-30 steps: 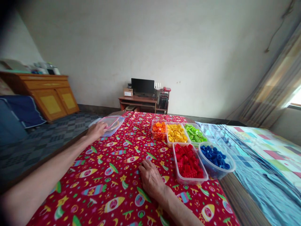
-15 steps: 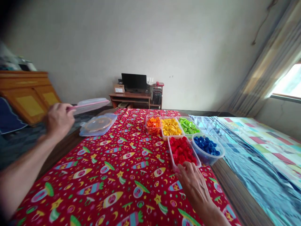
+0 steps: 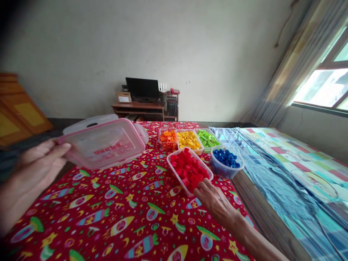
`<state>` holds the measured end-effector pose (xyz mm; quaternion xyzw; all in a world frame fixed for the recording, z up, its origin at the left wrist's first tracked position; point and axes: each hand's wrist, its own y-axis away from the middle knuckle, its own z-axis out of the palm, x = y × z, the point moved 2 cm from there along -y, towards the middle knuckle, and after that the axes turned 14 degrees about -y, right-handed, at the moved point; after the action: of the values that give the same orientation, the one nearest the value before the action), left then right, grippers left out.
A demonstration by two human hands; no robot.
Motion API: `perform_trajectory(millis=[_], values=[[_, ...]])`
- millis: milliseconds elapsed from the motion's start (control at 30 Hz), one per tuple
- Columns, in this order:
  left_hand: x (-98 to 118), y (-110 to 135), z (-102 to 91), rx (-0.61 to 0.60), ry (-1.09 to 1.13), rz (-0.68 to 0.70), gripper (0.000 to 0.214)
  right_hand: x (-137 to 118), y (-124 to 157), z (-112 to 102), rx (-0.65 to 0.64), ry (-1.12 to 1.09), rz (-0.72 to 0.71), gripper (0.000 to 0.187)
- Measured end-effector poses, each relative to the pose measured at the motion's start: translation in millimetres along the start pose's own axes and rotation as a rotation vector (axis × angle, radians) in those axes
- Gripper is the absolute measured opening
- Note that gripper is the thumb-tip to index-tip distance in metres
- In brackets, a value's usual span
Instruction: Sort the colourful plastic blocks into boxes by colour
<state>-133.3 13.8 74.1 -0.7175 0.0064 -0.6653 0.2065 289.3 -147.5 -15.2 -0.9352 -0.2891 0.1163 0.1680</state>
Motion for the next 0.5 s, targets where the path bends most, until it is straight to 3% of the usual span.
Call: perform_trajectory(millis=[167, 333, 500], values=[[1.5, 19.3, 18.0, -0.166, 0.109, -0.184, 0.015, -11.0, -19.6, -9.4, -0.108, -0.029, -0.188, 0.026], [0.3, 35.5, 40.4, -0.280, 0.151, -0.302, 0.021, 5.9, -23.8, -1.0, -0.151, -0.060, -0.251, 0.029], [-8.5, 37.4, 48.8, -0.324, 0.165, -0.346, 0.024, 26.8, -19.5, 2.6, 0.080, -0.150, -0.105, 0.038]])
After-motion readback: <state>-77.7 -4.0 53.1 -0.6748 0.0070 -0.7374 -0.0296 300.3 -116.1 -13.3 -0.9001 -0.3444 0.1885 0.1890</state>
